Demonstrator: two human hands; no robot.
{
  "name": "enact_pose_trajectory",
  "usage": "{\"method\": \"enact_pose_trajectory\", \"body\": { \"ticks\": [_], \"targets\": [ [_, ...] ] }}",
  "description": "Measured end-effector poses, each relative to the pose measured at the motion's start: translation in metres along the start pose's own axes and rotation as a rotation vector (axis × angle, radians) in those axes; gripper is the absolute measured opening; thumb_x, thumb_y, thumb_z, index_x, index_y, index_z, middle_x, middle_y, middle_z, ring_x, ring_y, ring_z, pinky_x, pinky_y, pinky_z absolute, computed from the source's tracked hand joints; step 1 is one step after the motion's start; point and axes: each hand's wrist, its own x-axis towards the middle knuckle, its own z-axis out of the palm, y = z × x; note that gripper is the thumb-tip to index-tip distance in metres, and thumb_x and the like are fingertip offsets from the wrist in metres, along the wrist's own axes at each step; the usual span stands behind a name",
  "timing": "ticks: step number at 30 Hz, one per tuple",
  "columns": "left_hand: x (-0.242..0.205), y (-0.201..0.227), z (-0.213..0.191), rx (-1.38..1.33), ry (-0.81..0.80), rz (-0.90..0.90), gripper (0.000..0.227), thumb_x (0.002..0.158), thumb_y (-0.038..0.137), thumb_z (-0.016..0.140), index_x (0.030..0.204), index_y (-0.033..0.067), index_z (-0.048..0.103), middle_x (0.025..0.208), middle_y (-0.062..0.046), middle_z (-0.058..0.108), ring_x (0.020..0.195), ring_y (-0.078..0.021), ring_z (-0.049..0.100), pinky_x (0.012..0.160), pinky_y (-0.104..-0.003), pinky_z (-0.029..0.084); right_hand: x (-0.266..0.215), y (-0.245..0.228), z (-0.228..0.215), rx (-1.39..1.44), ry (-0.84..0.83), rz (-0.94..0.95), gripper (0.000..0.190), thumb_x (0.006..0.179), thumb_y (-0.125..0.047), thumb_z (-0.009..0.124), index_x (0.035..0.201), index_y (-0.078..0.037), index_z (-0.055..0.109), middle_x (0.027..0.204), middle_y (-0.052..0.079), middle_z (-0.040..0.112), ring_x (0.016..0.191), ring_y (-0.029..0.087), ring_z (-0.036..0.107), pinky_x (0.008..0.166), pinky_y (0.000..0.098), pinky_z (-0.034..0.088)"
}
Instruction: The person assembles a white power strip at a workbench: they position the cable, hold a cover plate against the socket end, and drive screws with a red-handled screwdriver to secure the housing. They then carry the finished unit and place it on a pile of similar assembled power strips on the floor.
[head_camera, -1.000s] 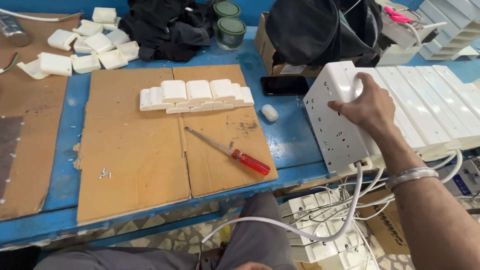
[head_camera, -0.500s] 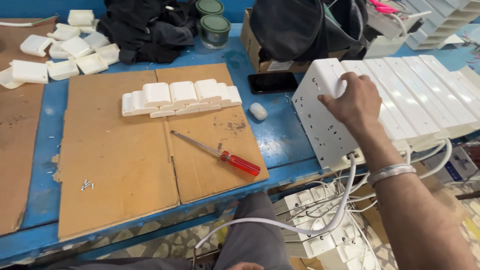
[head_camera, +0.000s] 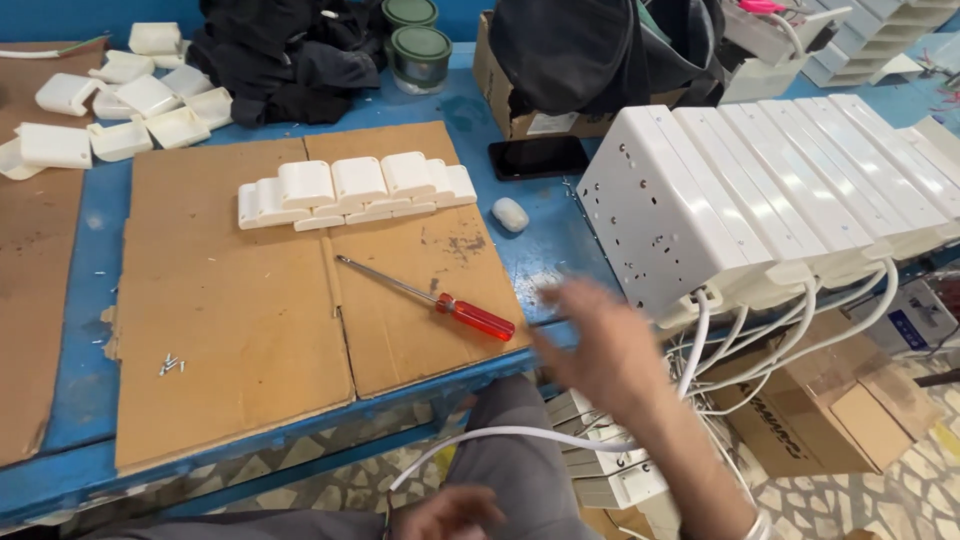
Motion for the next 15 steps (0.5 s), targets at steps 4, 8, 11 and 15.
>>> {"method": "enact_pose_trajectory", "body": {
  "ticks": [4,8,11,15],
  "targets": [
    [-0.018,0.173,0.002,0.836,0.409,0.225,0.054,0.072,0.021,0.086,0.121,0.0106,0.067,0.111,-0.011,0.073,0.105,-0.0257,0.075,0.089,-0.035,0.057,-0.051,-0.016,0.034,0.191,-0.241,0.083,0.036,0.08,-0.028,0.079,0.111,-0.012,0.07,0.1,0.01,0.073,0.088,0.032,0.073,0.074,0.0444,0.058],
    [0.002,0.156,-0.04,1.204,0.307,-0.186,0.079,0.077,0.034,0.092,0.143,0.012,0.054,0.126,-0.018,0.059,0.112,-0.036,0.061,0.092,-0.042,0.05,-0.084,-0.002,0.066,0.171,-0.304,0.086,0.037,0.079,-0.025,0.079,0.112,-0.011,0.068,0.1,0.013,0.07,0.092,0.037,0.069,0.075,0.0479,0.056],
    [0.008,0.143,-0.045,0.935,0.052,-0.477,0.041,0.087,0.026,0.073,0.123,0.0101,0.062,0.096,-0.013,0.074,0.098,-0.0263,0.075,0.09,-0.037,0.055,-0.099,0.006,0.073,0.136,-0.387,0.152,0.04,0.08,-0.026,0.079,0.114,-0.01,0.065,0.102,0.013,0.068,0.093,0.038,0.067,0.076,0.0492,0.055],
    [0.003,0.181,-0.025,0.769,0.065,-0.154,0.03,0.086,0.021,0.066,0.114,0.0094,0.071,0.08,-0.008,0.077,0.077,-0.0181,0.077,0.072,-0.033,0.059,-0.107,0.009,0.075,0.158,-0.358,0.163,0.041,0.08,-0.027,0.08,0.114,-0.009,0.064,0.104,0.014,0.066,0.093,0.039,0.067,0.077,0.0492,0.055]
  ]
}}
